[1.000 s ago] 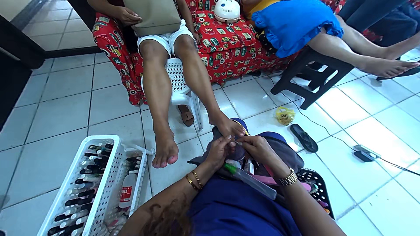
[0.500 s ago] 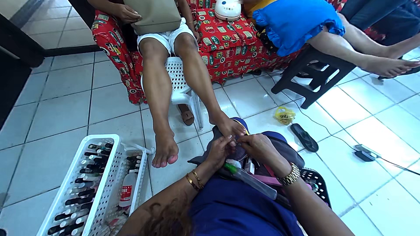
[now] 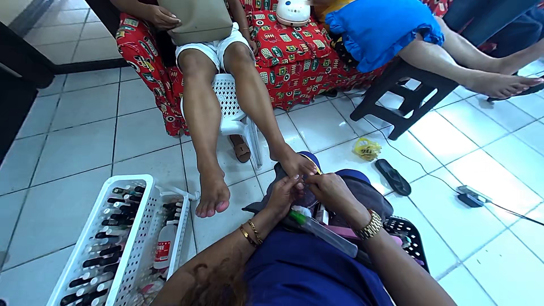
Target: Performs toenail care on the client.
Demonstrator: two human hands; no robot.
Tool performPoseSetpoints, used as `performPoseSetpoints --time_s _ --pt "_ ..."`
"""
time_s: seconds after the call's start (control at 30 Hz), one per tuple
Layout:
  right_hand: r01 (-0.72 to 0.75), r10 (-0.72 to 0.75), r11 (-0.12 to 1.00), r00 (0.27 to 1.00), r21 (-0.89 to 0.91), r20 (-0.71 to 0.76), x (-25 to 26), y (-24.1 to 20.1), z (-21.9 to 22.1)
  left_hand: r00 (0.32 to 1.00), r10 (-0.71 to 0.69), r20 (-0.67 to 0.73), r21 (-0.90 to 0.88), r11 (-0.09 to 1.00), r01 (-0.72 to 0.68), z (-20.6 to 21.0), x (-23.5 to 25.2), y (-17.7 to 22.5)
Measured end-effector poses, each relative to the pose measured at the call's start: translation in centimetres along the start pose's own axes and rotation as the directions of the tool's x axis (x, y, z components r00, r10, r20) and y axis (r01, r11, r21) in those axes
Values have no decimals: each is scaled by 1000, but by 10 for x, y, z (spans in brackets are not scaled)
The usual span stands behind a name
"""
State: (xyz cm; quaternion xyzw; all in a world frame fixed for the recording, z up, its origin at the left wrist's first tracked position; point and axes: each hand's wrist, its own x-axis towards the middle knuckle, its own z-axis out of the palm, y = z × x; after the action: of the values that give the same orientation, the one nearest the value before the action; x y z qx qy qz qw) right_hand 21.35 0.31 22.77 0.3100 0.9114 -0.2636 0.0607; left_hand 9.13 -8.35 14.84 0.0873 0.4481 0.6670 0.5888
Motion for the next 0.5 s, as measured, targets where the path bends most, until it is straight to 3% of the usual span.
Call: performPoseSetpoints --time_s 0.17,0.5 --pt "44 -44 999 997 1 -71 -2 4 12 1000 8 5 1 1000 -8 -1 0 -1" --pt "108 -97 994 912 5 -398 -8 5 47 1000 29 6 -1 1000 -29 -2 2 -3"
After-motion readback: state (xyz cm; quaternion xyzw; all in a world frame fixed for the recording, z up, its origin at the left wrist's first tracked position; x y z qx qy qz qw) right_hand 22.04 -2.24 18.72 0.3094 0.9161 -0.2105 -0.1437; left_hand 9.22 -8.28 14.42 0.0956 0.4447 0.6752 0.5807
